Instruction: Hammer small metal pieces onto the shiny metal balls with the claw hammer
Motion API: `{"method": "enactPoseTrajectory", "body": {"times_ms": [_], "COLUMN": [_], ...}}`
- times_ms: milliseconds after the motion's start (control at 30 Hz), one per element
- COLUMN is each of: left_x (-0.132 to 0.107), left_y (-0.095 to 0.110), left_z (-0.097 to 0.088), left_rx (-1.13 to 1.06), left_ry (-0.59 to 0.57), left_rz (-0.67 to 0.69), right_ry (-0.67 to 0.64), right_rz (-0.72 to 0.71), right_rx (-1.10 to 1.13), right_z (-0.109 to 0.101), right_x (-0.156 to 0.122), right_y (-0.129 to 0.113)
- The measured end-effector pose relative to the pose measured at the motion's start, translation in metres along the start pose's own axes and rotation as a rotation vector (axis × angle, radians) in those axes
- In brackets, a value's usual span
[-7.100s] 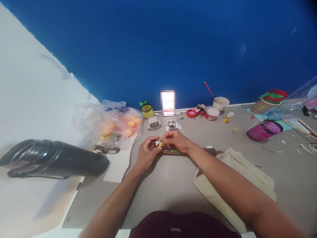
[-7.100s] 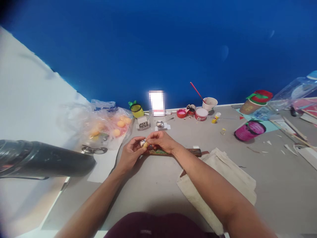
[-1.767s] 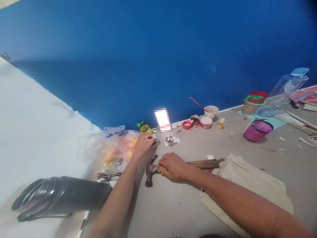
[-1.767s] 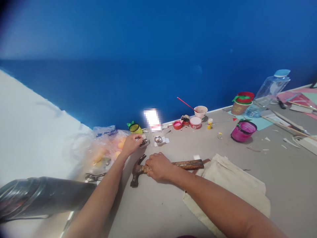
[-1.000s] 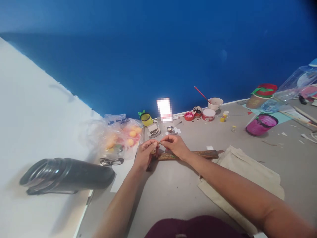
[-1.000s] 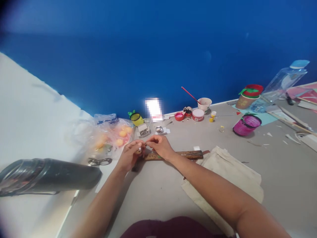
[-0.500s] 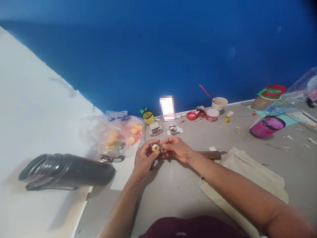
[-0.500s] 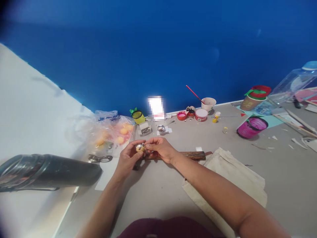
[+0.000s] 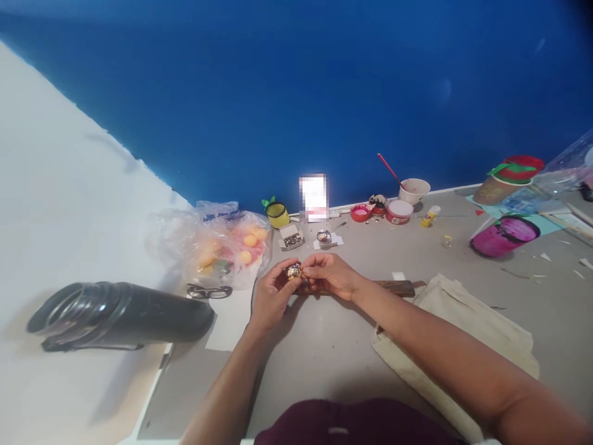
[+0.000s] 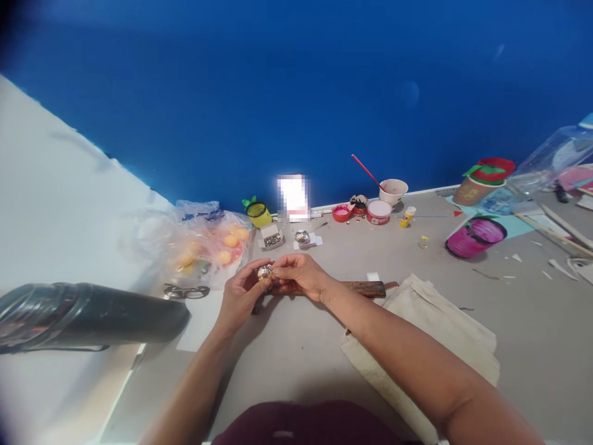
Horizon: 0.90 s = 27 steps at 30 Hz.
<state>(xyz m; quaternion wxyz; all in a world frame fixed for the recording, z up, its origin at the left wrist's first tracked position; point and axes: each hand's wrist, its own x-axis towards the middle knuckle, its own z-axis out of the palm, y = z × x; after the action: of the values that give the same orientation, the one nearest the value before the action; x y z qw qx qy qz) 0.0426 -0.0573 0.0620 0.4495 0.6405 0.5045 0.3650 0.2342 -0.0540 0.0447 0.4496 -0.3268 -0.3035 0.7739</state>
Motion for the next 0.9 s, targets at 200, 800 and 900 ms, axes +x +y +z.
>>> {"method": "enactPoseTrajectory", "body": {"times_ms": [200,800,900], "left_x": [-0.001,-0.0029,-0.0034], "left_y": [0.0051,0.0073,0.0056], "left_z": [0.0011,0.0018,0.0034], "left_rx": [-0.042,0.017,0.021], "left_ry": [0.001,0.051,0.073], "left_rz": [-0.012,0.047,0.062], "right_ry": [-0.016,-0.006,0.008], "right_rz": [0.003,0.018,0.032], "right_rx": [0.014,0.022,0.001], "right_z": [-0.0015,-0.0028,-0.003], "right_x": [0.0007,0.0036,0.0041], "right_y": [0.0012,0.0018,0.0006]}}
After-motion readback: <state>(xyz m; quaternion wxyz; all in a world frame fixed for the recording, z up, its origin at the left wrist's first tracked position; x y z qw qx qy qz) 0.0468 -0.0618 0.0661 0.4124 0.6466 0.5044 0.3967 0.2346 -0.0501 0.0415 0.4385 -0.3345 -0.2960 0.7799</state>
